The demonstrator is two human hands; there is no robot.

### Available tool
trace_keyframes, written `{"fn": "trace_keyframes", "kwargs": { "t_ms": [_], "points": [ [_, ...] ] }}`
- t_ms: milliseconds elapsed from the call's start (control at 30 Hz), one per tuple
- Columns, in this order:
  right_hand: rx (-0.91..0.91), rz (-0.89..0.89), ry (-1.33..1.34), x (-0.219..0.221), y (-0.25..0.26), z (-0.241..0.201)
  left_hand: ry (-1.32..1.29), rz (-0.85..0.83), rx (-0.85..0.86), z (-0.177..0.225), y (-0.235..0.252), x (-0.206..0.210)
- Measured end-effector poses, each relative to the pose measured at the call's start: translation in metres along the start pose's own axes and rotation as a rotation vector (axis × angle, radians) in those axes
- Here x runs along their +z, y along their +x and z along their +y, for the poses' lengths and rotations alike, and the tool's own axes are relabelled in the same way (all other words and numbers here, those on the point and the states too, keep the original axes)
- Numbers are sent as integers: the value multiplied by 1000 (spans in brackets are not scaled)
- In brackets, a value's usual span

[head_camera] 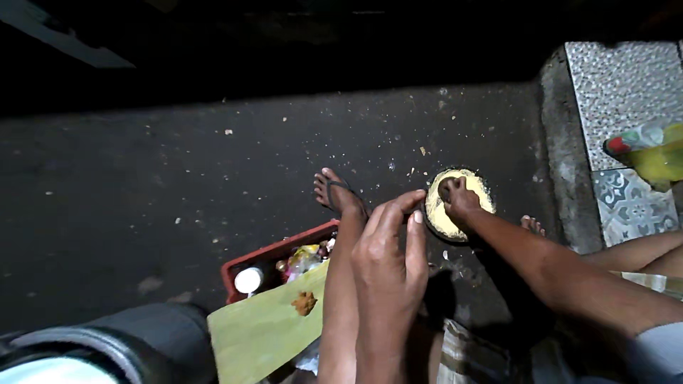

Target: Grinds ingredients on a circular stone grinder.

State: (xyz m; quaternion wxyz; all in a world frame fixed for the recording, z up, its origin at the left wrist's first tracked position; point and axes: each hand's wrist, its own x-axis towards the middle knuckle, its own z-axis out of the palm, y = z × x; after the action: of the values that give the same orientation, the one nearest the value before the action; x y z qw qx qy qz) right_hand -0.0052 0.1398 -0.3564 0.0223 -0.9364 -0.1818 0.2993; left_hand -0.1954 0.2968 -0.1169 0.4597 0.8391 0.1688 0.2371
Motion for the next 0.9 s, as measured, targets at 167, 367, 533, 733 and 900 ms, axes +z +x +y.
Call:
{"fn": "trace_keyframes", "kwargs": {
  "t_ms": [167,367,533,733,900],
  "points": [
    [88,-160,150,-12,-9,-11,4,-1,29,3,4,6],
    [-191,-197,-68,17,-35,17,20,-22,2,0,-1,1],
    [14,-83,107,1,-8,6,27,-30,22,1,5,5],
    [-142,-247,-24,21,-53,22,16,-28,12,0,3,8],
    [-112,-213,59,-14,-23,26,39,-60,26,-1,7,11]
  ]
}}
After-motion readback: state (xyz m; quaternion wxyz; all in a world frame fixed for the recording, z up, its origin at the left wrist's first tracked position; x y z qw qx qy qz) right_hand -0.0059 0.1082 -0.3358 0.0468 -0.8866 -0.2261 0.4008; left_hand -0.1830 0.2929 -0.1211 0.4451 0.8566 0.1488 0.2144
